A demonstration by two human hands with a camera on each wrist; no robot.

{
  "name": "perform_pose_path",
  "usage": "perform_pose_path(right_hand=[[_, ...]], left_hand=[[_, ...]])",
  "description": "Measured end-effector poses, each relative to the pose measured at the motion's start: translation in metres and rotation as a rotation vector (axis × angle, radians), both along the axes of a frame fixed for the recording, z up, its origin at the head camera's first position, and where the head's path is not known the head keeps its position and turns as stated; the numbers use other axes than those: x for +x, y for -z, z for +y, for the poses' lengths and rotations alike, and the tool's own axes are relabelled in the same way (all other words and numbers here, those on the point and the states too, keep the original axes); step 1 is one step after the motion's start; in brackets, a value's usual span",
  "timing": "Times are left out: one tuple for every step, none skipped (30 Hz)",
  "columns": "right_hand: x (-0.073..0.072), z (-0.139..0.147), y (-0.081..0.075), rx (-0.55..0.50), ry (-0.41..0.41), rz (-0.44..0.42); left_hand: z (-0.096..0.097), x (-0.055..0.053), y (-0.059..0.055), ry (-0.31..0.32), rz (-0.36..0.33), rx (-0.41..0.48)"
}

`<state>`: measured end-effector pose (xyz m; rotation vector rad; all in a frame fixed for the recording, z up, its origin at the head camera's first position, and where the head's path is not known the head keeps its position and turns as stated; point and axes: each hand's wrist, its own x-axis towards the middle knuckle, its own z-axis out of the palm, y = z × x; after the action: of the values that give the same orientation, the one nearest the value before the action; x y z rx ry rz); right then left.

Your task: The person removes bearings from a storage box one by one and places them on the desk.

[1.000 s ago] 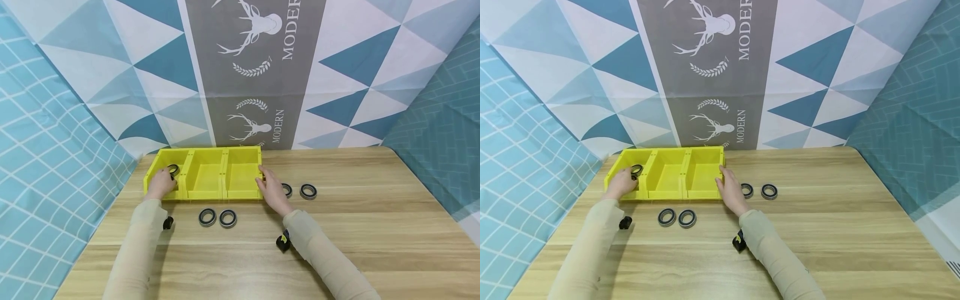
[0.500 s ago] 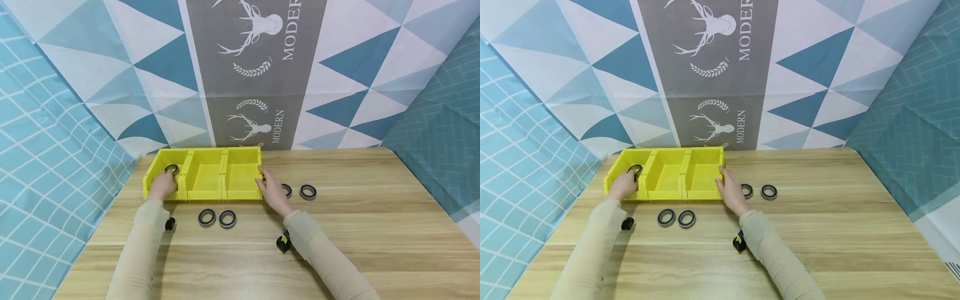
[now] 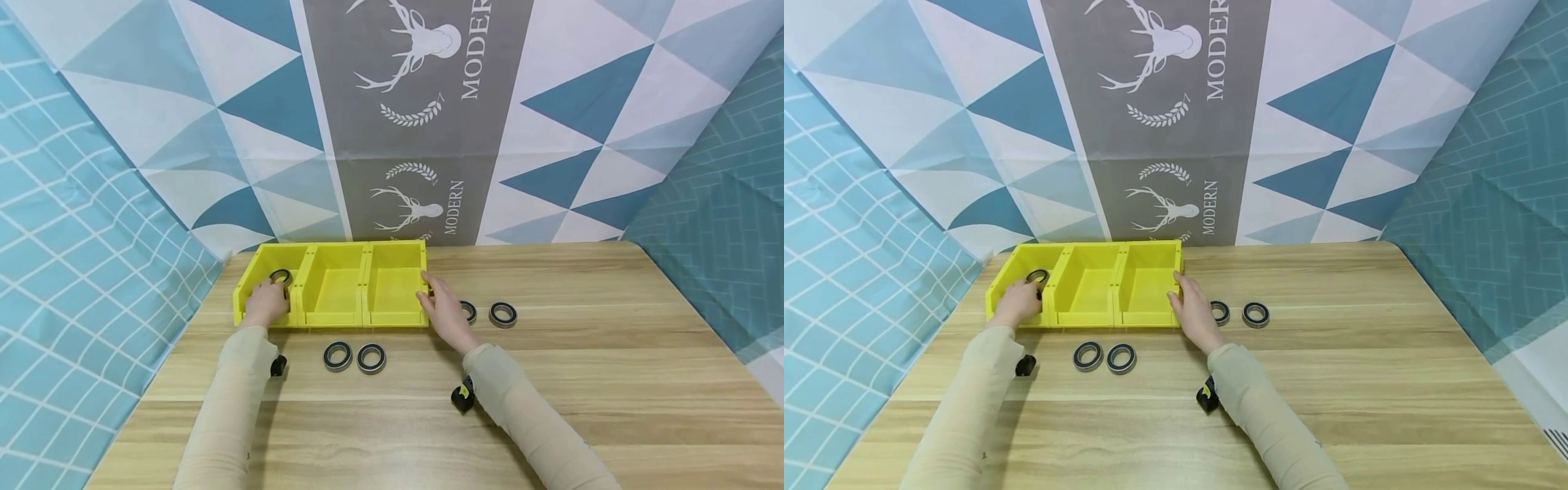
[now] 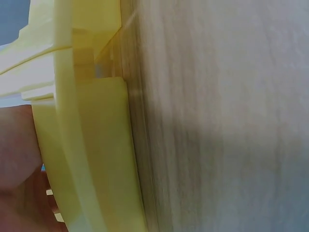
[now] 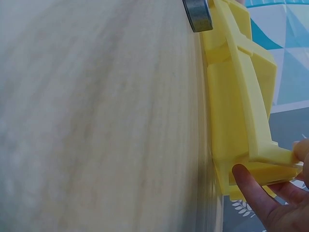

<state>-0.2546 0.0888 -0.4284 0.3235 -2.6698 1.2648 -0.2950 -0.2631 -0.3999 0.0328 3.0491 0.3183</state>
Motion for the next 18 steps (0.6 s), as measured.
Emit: perform_pose_path(right_hand=[[0.0001, -0.0002, 0.0000, 0.000, 0.001, 0.002], [0.0002, -0.0004, -0.0001, -0.002, 0.000, 0.003], [0.0003, -0.0008, -0.0001, -0.004, 0.001, 0.004], [0.0004, -0.0010, -0.0002, -0.005, 0.001, 0.005], [0.0006, -0.0011, -0.0003, -0.006, 0.000, 0.007], [0.0007, -0.0012, -0.0004, -0.007, -0.001, 0.008], [0.0007, -0.0012, -0.0004, -0.007, 0.000, 0.009], [0.0008, -0.0012, -0.0005, -0.005, 0.000, 0.010], [0.0009, -0.0010, -0.0006, -0.003, 0.001, 0.009], [0.0011, -0.0009, -0.0009, -0.002, 0.001, 0.010], [0.0013, -0.0007, -0.0013, 0.000, 0.000, 0.011], [0.0014, -0.0005, -0.0015, 0.003, -0.001, 0.012], [0.0016, -0.0003, -0.0019, 0.004, -0.001, 0.012], [0.0017, -0.0001, -0.0023, 0.002, -0.003, 0.013], [0.0019, 0.0000, -0.0026, 0.001, -0.005, 0.013], [0.0018, 0.0002, -0.0027, 0.002, -0.005, 0.013], [0.0017, 0.0002, -0.0026, 0.004, -0.005, 0.012], [0.0017, 0.0004, -0.0025, 0.005, -0.004, 0.012]], left_hand=[[0.0001, -0.0002, 0.0000, -0.003, -0.010, 0.008], [0.0001, -0.0005, 0.0002, -0.006, -0.019, 0.014], [0.0001, -0.0007, 0.0002, -0.010, -0.029, 0.022], [0.0000, -0.0011, 0.0004, -0.014, -0.037, 0.028], [-0.0004, -0.0015, 0.0007, -0.015, -0.044, 0.032], [-0.0004, -0.0017, 0.0008, -0.015, -0.051, 0.037], [-0.0006, -0.0019, 0.0007, -0.016, -0.051, 0.041], [-0.0007, -0.0021, 0.0005, -0.015, -0.048, 0.043], [-0.0006, -0.0019, 0.0000, -0.017, -0.045, 0.047], [-0.0006, -0.0018, -0.0005, -0.015, -0.036, 0.050], [-0.0005, -0.0017, -0.0010, -0.013, -0.027, 0.054], [-0.0003, -0.0015, -0.0016, -0.011, -0.017, 0.058], [-0.0002, -0.0015, -0.0020, -0.011, -0.004, 0.060], [0.0000, -0.0013, -0.0023, -0.009, 0.005, 0.063], [0.0002, -0.0012, -0.0025, -0.008, 0.014, 0.065], [0.0003, -0.0011, -0.0026, -0.007, 0.022, 0.070], [0.0005, -0.0009, -0.0025, -0.008, 0.027, 0.072], [0.0006, -0.0008, -0.0022, -0.010, 0.031, 0.076]])
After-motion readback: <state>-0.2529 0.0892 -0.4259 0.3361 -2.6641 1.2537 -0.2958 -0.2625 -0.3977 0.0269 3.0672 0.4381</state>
